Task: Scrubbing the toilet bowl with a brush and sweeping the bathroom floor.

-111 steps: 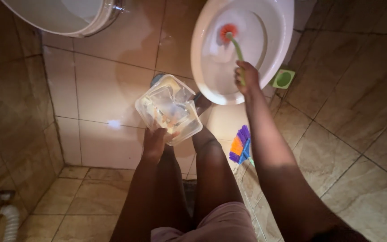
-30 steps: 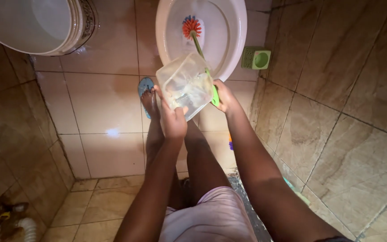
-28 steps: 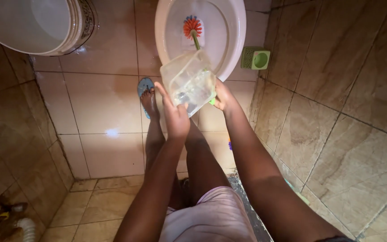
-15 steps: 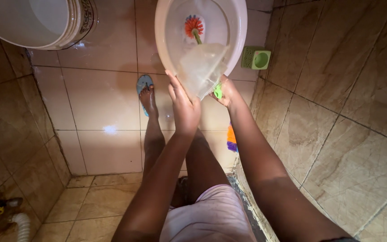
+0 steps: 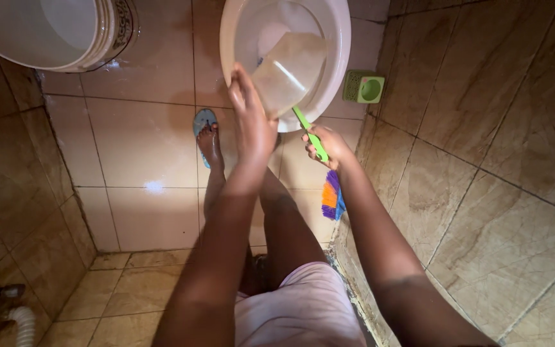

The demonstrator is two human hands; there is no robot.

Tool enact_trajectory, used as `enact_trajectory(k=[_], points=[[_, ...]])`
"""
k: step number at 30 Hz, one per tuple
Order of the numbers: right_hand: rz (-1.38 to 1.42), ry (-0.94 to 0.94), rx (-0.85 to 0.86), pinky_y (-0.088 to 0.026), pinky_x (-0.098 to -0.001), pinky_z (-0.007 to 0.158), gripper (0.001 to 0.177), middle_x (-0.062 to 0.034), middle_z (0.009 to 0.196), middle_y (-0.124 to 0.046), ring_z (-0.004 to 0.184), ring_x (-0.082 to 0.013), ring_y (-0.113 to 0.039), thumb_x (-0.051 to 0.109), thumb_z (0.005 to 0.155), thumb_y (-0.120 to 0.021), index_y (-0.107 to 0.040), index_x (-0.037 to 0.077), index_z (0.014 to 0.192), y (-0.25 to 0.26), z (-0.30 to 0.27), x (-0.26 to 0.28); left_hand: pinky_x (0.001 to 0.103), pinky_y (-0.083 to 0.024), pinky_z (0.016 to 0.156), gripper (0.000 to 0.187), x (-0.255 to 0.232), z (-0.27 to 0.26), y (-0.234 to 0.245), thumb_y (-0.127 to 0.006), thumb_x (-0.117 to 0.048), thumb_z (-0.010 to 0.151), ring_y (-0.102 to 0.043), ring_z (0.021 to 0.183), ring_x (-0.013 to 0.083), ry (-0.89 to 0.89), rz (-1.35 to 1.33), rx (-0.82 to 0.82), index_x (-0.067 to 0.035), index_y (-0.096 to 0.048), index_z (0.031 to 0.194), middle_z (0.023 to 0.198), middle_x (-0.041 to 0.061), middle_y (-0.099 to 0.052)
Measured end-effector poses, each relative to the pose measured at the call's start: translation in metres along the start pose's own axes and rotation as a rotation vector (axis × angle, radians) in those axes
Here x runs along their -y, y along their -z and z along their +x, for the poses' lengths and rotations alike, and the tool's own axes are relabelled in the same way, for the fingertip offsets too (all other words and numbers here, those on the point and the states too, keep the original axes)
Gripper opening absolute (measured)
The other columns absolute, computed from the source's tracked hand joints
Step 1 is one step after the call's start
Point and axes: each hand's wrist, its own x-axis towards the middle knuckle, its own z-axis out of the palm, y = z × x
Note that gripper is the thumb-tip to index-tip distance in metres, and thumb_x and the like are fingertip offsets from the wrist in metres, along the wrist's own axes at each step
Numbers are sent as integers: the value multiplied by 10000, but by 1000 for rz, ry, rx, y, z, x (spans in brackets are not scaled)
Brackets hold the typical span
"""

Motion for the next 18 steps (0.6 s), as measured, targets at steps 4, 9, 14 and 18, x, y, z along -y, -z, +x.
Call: enact_trajectory(k=[4, 9, 14, 18], points=[[-126, 11, -13, -431, -254, 425, 441, -40, 874, -601, 542, -112, -517, 161, 984, -503, -502, 38, 1407, 2, -9, -4, 419, -481, 1087, 1286, 11, 20, 13, -853, -1, 760, -425, 1444, 471, -136, 96, -58, -140, 91, 1622, 1604, 293, -211], [-318, 63, -20, -447, -271, 446, 592, -28, 862, -602, 525, -121, -533, 150, 965, -487, -437, 44, 1545, 18, 0, -12, 415, -505, 1107, 1349, 14, 15, 26, -906, -36, 717, -421, 1446, 464, -24, 0, -150, -160, 67, 1643, 1607, 274, -220], [-794, 179, -161, -503, -285, 533, 601, -47, 822, -674, 524, -133, -595, 210, 953, -574, -478, 137, 1541, 19, -3, -12, 420, -487, 1016, 1249, 23, -2, 43, -904, -407, 799, -555, 1304, 382, 560, -69, -158, -144, 10, 1610, 1563, 223, -365], [-864, 204, -263, -517, -319, 551, 610, -80, 837, -720, 536, -146, -622, 199, 913, -617, -526, 168, 1516, 8, -15, -8, 474, -608, 964, 806, 86, -7, 27, -712, -421, 913, -713, 1224, 372, 695, -821, -179, -55, -364, 1541, 1443, 194, -603]])
